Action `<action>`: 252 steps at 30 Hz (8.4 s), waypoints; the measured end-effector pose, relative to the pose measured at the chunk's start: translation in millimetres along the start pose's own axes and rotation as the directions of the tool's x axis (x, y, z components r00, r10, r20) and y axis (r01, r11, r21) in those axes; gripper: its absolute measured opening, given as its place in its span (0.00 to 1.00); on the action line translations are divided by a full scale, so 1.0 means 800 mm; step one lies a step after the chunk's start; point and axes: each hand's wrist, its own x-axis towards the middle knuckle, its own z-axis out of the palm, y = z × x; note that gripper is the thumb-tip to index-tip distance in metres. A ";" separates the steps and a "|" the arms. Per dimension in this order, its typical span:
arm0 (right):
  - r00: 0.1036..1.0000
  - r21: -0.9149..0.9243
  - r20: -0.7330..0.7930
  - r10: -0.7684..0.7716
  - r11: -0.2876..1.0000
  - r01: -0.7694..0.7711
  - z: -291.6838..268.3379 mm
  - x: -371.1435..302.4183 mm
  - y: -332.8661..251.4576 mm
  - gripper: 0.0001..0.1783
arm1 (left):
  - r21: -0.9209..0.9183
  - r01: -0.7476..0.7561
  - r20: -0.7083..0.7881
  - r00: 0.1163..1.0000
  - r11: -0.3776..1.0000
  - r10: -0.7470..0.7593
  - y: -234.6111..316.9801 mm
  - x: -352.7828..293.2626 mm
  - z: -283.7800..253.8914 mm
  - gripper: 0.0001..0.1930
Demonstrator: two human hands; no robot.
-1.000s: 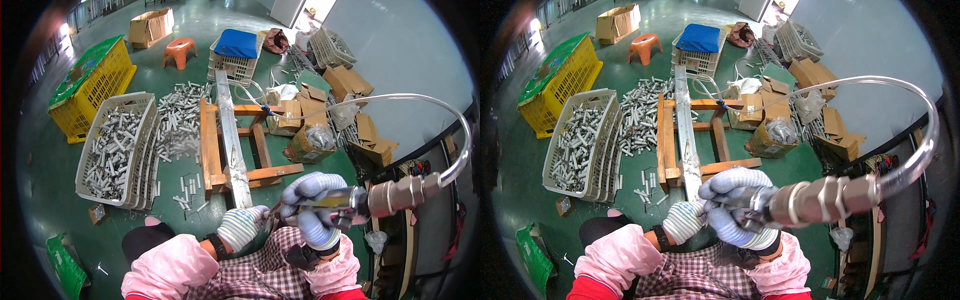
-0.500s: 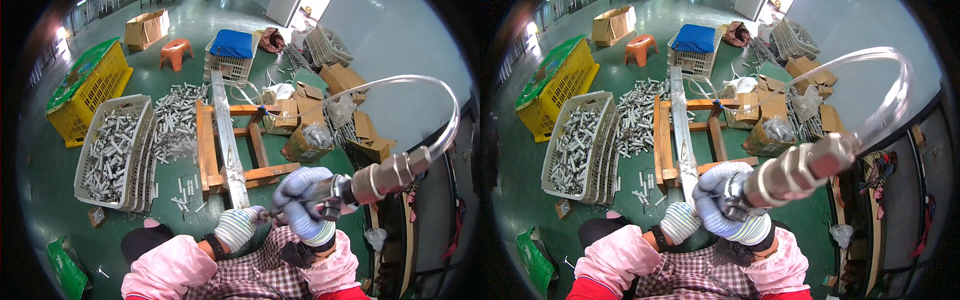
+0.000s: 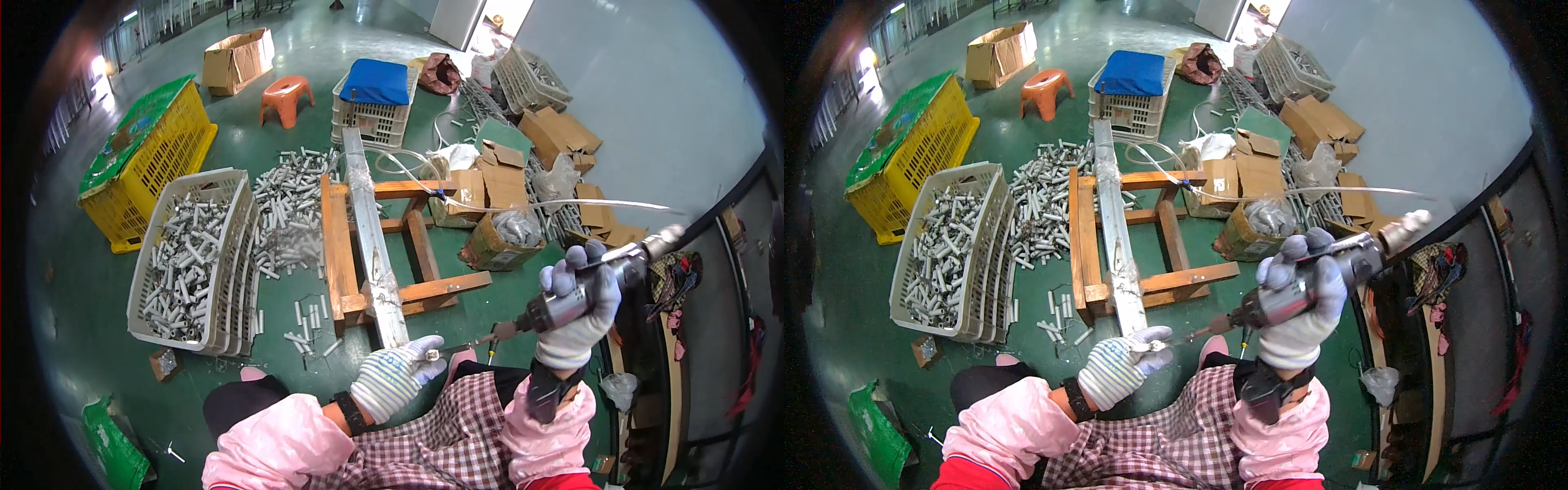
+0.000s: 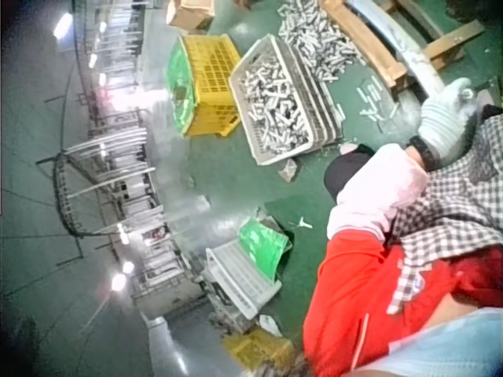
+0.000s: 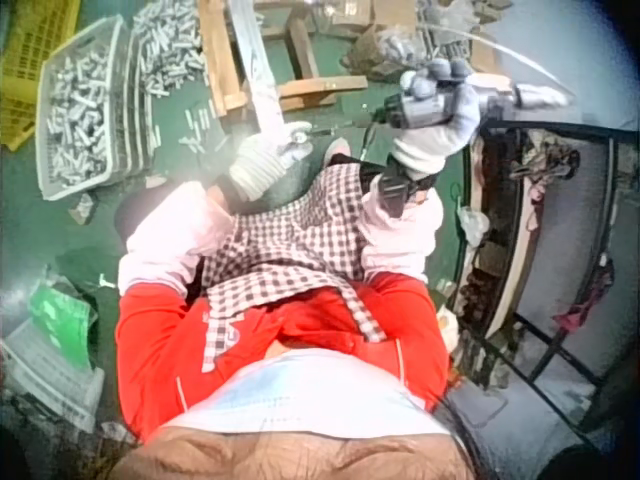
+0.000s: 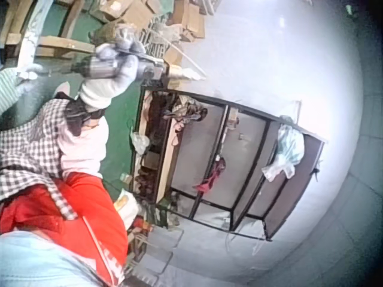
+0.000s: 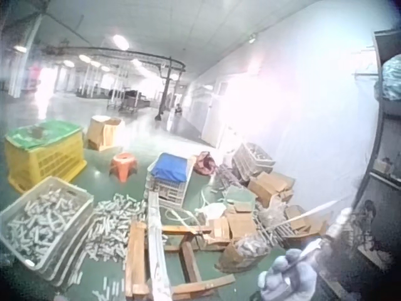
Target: Use a pneumatic screwdriver to fasten small plastic components into a metal jig on a factory floor.
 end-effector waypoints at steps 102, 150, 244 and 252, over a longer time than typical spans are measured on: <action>0.926 0.295 -0.238 0.294 0.930 -0.219 -0.044 -0.005 0.026 0.14 | 0.208 0.061 0.094 0.992 0.976 -0.082 0.007 0.007 -0.001 0.12; 0.981 -0.201 0.007 0.192 0.962 -0.187 0.061 -0.046 0.030 0.25 | 0.413 -0.005 0.143 0.988 0.911 -0.059 0.000 0.005 -0.009 0.14; 0.893 -0.360 0.371 0.255 0.926 -0.114 0.077 -0.063 0.037 0.19 | 0.126 -0.112 0.053 0.993 0.986 0.106 -0.010 -0.003 -0.004 0.10; 0.924 -0.234 0.278 0.261 0.952 -0.199 0.060 -0.067 0.031 0.22 | 0.154 -0.074 0.036 0.997 0.985 0.069 -0.007 0.000 -0.001 0.10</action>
